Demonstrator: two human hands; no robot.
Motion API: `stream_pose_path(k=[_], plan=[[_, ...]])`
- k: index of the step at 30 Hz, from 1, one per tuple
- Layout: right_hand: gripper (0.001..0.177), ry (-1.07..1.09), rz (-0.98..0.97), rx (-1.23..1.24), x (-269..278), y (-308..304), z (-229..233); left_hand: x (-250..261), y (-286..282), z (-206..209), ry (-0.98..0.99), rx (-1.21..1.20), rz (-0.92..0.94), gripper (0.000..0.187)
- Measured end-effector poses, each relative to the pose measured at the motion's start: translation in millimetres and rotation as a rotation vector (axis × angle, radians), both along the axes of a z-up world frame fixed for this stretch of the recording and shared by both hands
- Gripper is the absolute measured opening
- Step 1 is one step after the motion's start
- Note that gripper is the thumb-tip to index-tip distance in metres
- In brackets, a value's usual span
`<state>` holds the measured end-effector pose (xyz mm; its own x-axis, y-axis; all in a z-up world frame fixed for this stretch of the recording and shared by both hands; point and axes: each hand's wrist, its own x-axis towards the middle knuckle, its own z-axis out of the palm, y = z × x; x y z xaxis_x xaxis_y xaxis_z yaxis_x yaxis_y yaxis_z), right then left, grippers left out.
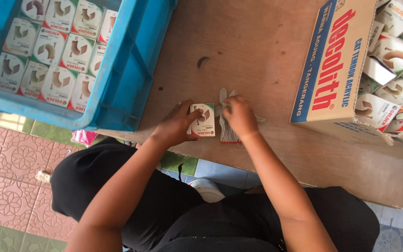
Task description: The person sits on the floor and wipes small product boxes with a cloth, then places them into a blue crate. The person repeatedly picks boxes from a cardboard carton, wipes them, and arranges them in the crate.
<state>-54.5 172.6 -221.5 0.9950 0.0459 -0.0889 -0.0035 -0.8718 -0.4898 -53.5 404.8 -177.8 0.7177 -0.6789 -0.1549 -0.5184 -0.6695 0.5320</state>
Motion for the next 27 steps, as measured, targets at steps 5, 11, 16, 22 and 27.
stream_pose_path(k=[5,11,16,22,27], plan=[[0.017,-0.276,-0.208,0.454,-24,-24,39,2,-6,-2,-0.031,-0.015,-0.018,0.069],[0.029,-0.332,0.254,0.079,-36,32,43,3,-6,-10,-0.077,-0.060,-0.046,0.075],[0.048,-0.498,0.431,-0.089,-52,31,18,0,-7,-23,-0.199,-0.050,-0.026,0.077],[0.042,-0.514,0.518,-0.021,-41,14,2,-2,-10,-19,-0.207,-0.093,-0.009,0.079],[0.046,-0.515,0.443,-0.078,-62,33,8,-2,-11,-24,-0.361,-0.014,0.009,0.104]])
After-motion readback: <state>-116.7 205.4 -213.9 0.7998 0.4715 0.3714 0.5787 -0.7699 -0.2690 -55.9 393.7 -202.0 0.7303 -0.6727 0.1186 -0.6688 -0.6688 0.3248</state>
